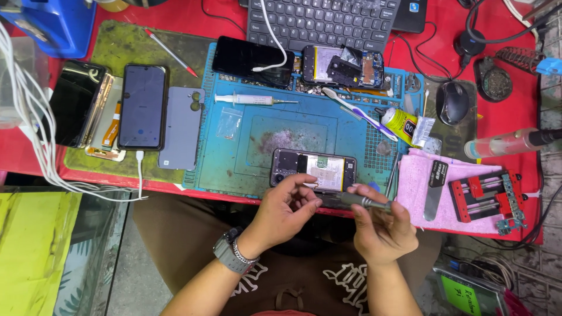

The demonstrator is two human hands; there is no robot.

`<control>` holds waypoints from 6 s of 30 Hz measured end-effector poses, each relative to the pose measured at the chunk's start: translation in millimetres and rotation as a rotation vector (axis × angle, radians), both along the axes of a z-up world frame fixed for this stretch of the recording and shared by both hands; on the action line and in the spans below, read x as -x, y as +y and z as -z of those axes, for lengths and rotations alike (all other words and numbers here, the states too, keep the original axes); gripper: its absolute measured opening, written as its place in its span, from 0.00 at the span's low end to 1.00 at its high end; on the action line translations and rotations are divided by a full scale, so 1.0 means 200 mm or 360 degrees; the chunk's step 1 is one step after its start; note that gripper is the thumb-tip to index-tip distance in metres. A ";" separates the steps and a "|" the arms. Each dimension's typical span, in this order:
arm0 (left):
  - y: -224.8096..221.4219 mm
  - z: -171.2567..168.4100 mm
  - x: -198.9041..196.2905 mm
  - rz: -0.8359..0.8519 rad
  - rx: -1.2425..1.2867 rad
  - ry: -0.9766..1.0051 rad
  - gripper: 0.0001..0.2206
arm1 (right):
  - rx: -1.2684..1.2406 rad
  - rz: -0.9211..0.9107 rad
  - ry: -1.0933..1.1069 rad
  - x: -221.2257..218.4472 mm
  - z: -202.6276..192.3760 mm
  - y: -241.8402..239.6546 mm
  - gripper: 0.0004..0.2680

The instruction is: Assembling a mobile phone by installing internal components and attaching the back cover at a repair station.

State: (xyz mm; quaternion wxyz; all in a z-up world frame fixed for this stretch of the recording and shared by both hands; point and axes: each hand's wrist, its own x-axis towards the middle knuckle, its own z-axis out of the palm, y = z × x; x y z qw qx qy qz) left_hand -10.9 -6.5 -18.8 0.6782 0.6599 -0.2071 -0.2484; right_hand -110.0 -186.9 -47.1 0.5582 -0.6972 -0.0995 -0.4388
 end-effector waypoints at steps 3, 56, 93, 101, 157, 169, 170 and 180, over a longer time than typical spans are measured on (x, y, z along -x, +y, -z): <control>0.00 0.04 0.00 -0.0182 0.0076 -0.0062 0.17 | 0.0144 0.0201 -0.0004 0.02 0.12 -0.21 0.31; 1.03 0.12 -0.96 -0.0884 -0.1919 -0.1503 0.27 | 0.0600 0.0287 0.0427 -0.01 0.12 -0.41 0.19; 0.28 0.00 -0.21 -0.0132 -0.0312 -0.1020 0.17 | 0.0638 0.0259 0.0293 -0.16 -0.04 -0.33 0.18; 0.16 0.01 -0.13 -0.0119 -0.0239 -0.0997 0.17 | 0.0515 0.0301 0.0261 -0.14 -0.01 -0.34 0.18; 0.36 0.15 -0.32 -0.0025 -0.1196 -0.1074 0.07 | 0.0264 0.0298 0.0190 -0.03 0.05 -0.20 0.25; 0.38 0.19 -0.30 -0.0331 -0.0775 -0.1265 0.02 | 0.0457 -0.0040 0.0263 -0.07 -0.09 -0.23 0.12; 0.38 0.17 -0.29 -0.0370 -0.0719 -0.1278 0.01 | 0.0599 0.0107 0.0213 -0.05 -0.04 -0.26 0.12; 0.28 0.10 -0.24 -0.0260 -0.0384 -0.1307 0.07 | 0.0493 -0.0031 0.0325 -0.07 -0.12 -0.25 0.14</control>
